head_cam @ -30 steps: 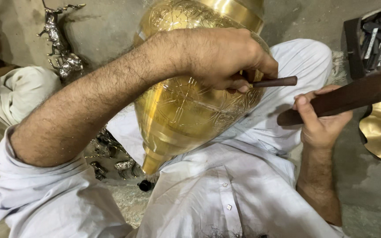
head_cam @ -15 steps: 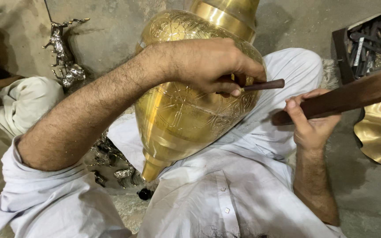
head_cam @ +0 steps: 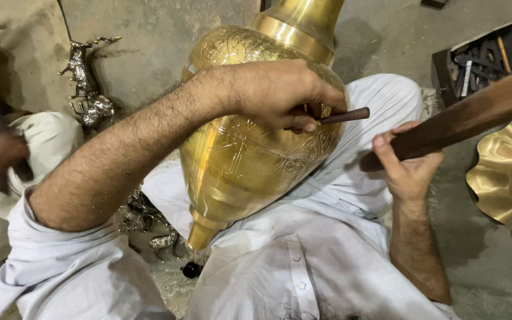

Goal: The person sits on the floor with a large brass vase on their lap, holds a chisel against the vase's decorated surface, and strikes the chisel with a wooden mallet to carve ornamental patterns, repositioning the chisel to work across different areas of the vase.

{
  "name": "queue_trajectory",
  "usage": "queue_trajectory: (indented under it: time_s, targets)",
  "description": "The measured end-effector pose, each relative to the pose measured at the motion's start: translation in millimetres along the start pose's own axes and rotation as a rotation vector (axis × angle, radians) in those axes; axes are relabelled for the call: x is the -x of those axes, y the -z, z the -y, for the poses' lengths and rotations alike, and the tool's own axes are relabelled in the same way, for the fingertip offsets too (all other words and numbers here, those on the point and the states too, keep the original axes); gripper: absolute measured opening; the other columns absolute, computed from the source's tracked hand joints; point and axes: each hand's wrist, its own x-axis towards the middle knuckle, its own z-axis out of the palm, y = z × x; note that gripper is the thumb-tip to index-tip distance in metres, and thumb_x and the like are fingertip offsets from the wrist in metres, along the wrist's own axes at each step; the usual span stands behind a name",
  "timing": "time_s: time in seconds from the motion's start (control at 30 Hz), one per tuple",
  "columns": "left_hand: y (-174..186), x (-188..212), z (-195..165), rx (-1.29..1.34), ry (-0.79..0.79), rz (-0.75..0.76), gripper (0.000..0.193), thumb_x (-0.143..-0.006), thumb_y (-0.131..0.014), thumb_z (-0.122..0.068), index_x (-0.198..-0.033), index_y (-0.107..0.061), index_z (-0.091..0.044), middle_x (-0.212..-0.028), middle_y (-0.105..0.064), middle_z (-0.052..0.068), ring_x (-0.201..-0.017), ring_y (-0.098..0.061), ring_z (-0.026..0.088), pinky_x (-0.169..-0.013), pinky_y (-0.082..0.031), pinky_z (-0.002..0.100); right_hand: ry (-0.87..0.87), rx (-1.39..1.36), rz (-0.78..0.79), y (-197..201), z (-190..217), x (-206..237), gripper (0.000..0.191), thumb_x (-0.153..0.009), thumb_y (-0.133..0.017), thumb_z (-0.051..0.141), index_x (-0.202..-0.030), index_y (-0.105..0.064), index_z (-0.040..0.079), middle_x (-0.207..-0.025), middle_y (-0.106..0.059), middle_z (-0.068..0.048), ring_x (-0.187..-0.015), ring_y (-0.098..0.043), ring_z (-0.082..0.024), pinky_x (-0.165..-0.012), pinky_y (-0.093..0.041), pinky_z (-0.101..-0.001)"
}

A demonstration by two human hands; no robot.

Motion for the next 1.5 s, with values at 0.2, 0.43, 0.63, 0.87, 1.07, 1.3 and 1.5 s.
queue_trajectory:
  time_s: [0.2,0.43,0.63,0.87,1.07,1.3,1.5]
  targets:
    - [0,2,-1,-0.029,0.061,0.05,0.037,-0.092,-0.073,-0.025,-0.126,-0.062,-0.016,-0.096,-0.08,0.003,-0.087,-0.078,0.019,-0.083,-0.06,0.041,0.008,0.08,0.015,2,0,0,0.021,-0.1,-0.082,0.002,-0.11,-0.064,0.002,-0.1,-0.068,-0.001,-0.091,-0.066,-0.009,-0.084,-0.056,-0.0262]
    - [0,9,-2,-0.007,0.018,0.039,0.036,-0.095,-0.07,-0.025,-0.129,-0.061,-0.017,-0.093,-0.08,0.003,-0.086,-0.079,0.018,-0.082,-0.062,0.04,0.073,0.097,0.036,-1,1,0,0.026,-0.098,-0.082,0.003,-0.116,-0.063,0.003,-0.101,-0.067,-0.004,-0.088,-0.067,-0.012,-0.087,-0.059,-0.0296]
    - [1,11,-1,-0.008,-0.017,0.005,0.036,-0.095,-0.071,-0.024,-0.129,-0.061,-0.016,-0.091,-0.079,0.004,-0.085,-0.078,0.019,-0.079,-0.061,0.042,0.073,0.212,0.024,-7,11,-2,0.028,-0.096,-0.081,0.002,-0.113,-0.06,0.002,-0.098,-0.066,-0.006,-0.09,-0.066,-0.013,-0.083,-0.055,-0.0285]
    - [-3,4,1,0.014,-0.013,-0.001,0.037,-0.094,-0.073,-0.023,-0.129,-0.061,-0.016,-0.098,-0.08,0.002,-0.09,-0.079,0.019,-0.082,-0.062,0.041,0.076,0.368,0.04,4,5,-6,0.025,-0.098,-0.086,0.002,-0.106,-0.062,-0.002,-0.086,-0.064,-0.007,-0.076,-0.059,-0.012,-0.072,-0.05,-0.0254]
    - [-3,6,1,-0.011,-0.03,-0.02,0.043,-0.092,-0.074,-0.023,-0.132,-0.061,-0.017,-0.098,-0.08,0.004,-0.092,-0.078,0.02,-0.085,-0.06,0.041,0.049,0.027,0.024,-4,5,-5,0.025,-0.097,-0.082,0.004,-0.112,-0.062,0.003,-0.099,-0.068,-0.005,-0.091,-0.069,-0.012,-0.086,-0.059,-0.0286]
    - [-3,9,0,-0.005,0.001,-0.028,0.043,-0.093,-0.073,-0.026,-0.132,-0.06,-0.016,-0.1,-0.08,0.003,-0.094,-0.078,0.02,-0.086,-0.062,0.041,0.038,-0.068,-0.003,-5,11,-9,0.023,-0.097,-0.081,0.002,-0.112,-0.063,0.006,-0.099,-0.068,-0.004,-0.086,-0.067,-0.012,-0.081,-0.058,-0.0282]
    - [-5,10,0,-0.016,0.021,-0.005,0.042,-0.093,-0.073,-0.026,-0.133,-0.06,-0.018,-0.099,-0.08,0.002,-0.09,-0.078,0.019,-0.085,-0.061,0.04,0.089,0.123,-0.02,-1,7,-6,0.021,-0.1,-0.082,0.003,-0.111,-0.064,0.004,-0.097,-0.068,-0.004,-0.089,-0.067,-0.013,-0.085,-0.057,-0.0286]
